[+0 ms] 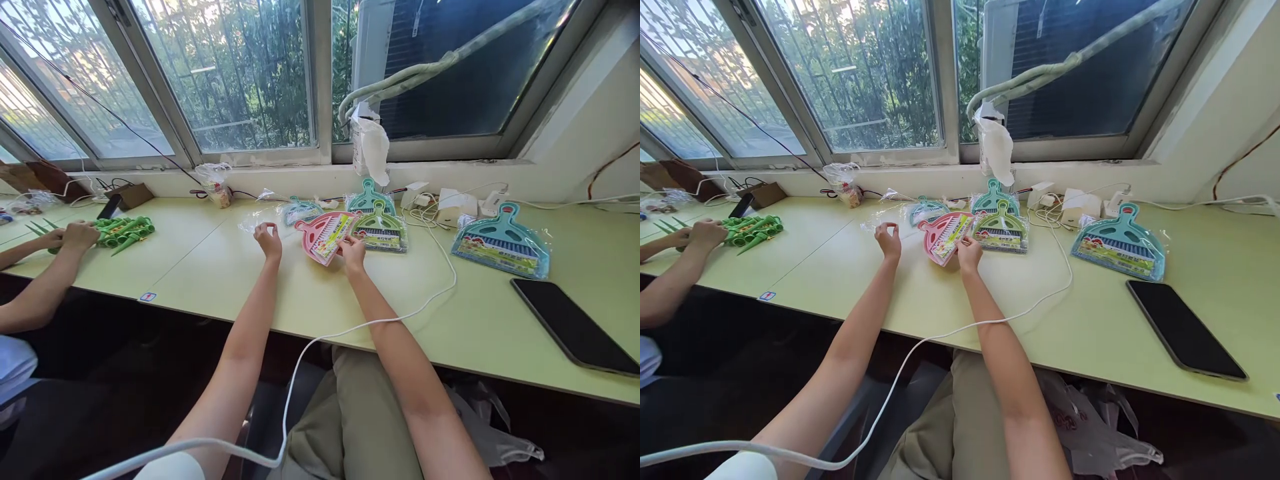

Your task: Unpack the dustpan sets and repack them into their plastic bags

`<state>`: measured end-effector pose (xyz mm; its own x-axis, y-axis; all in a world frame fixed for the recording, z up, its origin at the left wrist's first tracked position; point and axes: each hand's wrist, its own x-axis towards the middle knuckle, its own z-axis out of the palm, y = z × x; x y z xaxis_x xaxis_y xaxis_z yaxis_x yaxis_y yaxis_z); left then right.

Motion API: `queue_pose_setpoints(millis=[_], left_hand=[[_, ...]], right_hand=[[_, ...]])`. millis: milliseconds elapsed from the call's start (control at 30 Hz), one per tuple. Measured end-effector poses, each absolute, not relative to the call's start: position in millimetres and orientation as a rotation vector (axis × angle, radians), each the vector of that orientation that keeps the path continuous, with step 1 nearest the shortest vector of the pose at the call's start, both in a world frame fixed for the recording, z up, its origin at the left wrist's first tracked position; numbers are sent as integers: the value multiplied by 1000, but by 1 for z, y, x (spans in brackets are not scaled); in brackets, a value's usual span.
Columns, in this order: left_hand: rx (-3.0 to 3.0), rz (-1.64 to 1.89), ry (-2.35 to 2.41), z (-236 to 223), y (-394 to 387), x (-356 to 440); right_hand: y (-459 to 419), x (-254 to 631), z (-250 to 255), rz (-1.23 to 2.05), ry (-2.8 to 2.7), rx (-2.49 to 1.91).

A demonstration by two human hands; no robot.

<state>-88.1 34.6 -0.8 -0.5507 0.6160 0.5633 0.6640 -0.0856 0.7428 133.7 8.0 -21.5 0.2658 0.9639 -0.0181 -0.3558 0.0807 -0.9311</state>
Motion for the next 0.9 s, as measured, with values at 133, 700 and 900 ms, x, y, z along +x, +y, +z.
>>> queue_pose_setpoints(millis=[133, 700, 900], left_hand=[[-1572, -1875, -1989, -2, 41, -89], [-1248, -2723, -1781, 20, 21, -77], [-1545, -3564, -1780, 22, 26, -91]], right_hand=[[0, 131, -10, 1271, -670, -984], [-7, 128, -3, 1334, -633, -815], [-11, 122, 0, 1363, -684, -810]])
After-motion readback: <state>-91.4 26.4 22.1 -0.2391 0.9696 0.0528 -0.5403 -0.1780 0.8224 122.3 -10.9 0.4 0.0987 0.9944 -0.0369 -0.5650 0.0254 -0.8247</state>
